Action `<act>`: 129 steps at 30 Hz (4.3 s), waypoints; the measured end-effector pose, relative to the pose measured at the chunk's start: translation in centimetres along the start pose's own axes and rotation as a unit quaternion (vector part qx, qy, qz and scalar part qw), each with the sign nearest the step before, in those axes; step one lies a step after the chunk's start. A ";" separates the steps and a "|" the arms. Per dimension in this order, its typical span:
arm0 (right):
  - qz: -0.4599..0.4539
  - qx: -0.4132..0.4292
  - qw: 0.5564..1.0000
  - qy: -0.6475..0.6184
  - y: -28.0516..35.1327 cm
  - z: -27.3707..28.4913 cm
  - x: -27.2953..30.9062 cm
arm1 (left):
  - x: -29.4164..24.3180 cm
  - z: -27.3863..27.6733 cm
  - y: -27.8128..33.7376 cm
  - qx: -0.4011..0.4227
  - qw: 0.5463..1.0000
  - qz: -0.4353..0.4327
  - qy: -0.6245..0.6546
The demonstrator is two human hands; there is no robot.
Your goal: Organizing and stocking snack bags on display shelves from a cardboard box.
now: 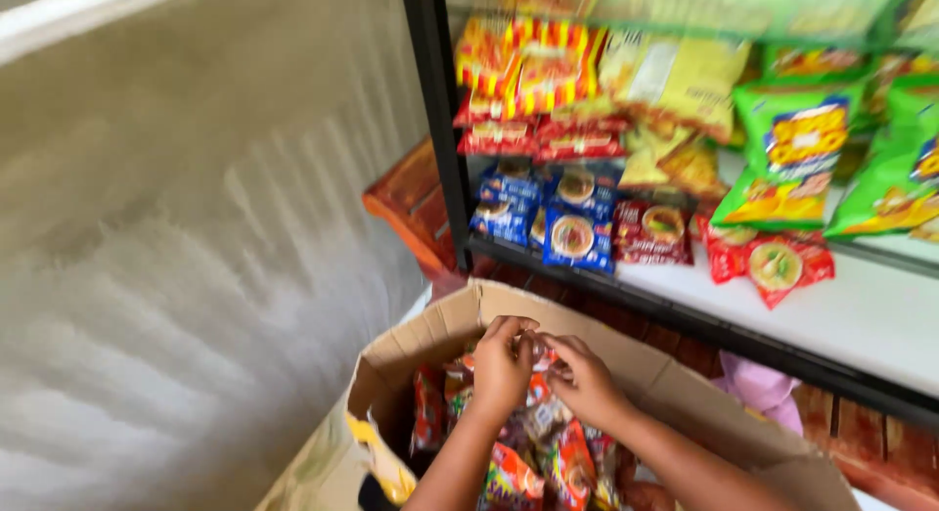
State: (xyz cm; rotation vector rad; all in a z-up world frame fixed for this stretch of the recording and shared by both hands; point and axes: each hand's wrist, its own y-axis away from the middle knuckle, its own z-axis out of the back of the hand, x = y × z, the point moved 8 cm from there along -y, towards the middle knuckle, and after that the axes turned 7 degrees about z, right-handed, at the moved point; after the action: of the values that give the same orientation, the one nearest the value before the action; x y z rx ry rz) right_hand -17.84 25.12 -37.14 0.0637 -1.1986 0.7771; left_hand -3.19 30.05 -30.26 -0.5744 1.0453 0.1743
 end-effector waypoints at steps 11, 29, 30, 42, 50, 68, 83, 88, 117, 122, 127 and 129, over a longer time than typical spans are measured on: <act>0.256 -0.072 0.931 0.251 -12.6 14.8 22.1 | -20.0 5.3 -15.2 -0.099 0.955 -0.269 -0.077; 0.067 0.110 0.821 0.556 -37.5 30.8 17.3 | -15.7 -3.4 -52.7 -0.063 0.983 -0.011 -0.170; 0.067 0.111 0.819 0.559 -38.2 31.0 16.8 | -15.6 -3.4 -53.5 -0.064 0.984 -0.010 -0.166; 0.061 0.172 0.856 0.483 -42.5 28.6 16.6 | -13.9 -4.5 -55.3 0.002 0.967 0.154 -0.203; 0.004 0.175 0.852 0.493 -47.7 30.8 10.7 | -9.3 -12.8 -64.4 0.240 0.901 -0.115 -0.343; -0.039 0.210 0.870 0.444 -46.4 30.5 10.4 | -11.5 -11.1 -62.5 0.301 0.918 -0.025 -0.257; -0.085 0.154 0.891 0.418 -38.2 40.8 14.4 | -13.9 -10.9 -67.5 0.145 0.903 -0.075 -0.398; -0.062 0.145 0.906 0.392 -38.6 41.0 13.2 | -13.5 -13.5 -68.1 0.238 0.913 -0.072 -0.323; 0.160 -0.117 0.929 0.313 -2.8 23.3 25.4 | -25.6 8.6 -13.3 -0.110 0.945 -0.267 -0.154; -0.062 -0.062 0.969 0.230 6.2 17.4 16.8 | -12.1 5.3 -3.2 -0.003 0.997 -0.034 -0.066; 0.010 -0.064 0.973 0.220 12.8 11.6 8.3 | -0.5 -1.5 6.1 0.058 0.990 0.090 -0.089; -0.145 -0.014 0.971 0.188 15.6 9.0 2.9 | 2.4 -3.6 9.3 0.069 0.986 0.101 -0.111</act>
State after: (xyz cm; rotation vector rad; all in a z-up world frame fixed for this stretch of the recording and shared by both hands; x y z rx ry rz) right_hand -33.61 34.25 -36.58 0.0635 -0.8149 0.4862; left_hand -8.49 35.65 -37.01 -0.3141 0.8881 0.3330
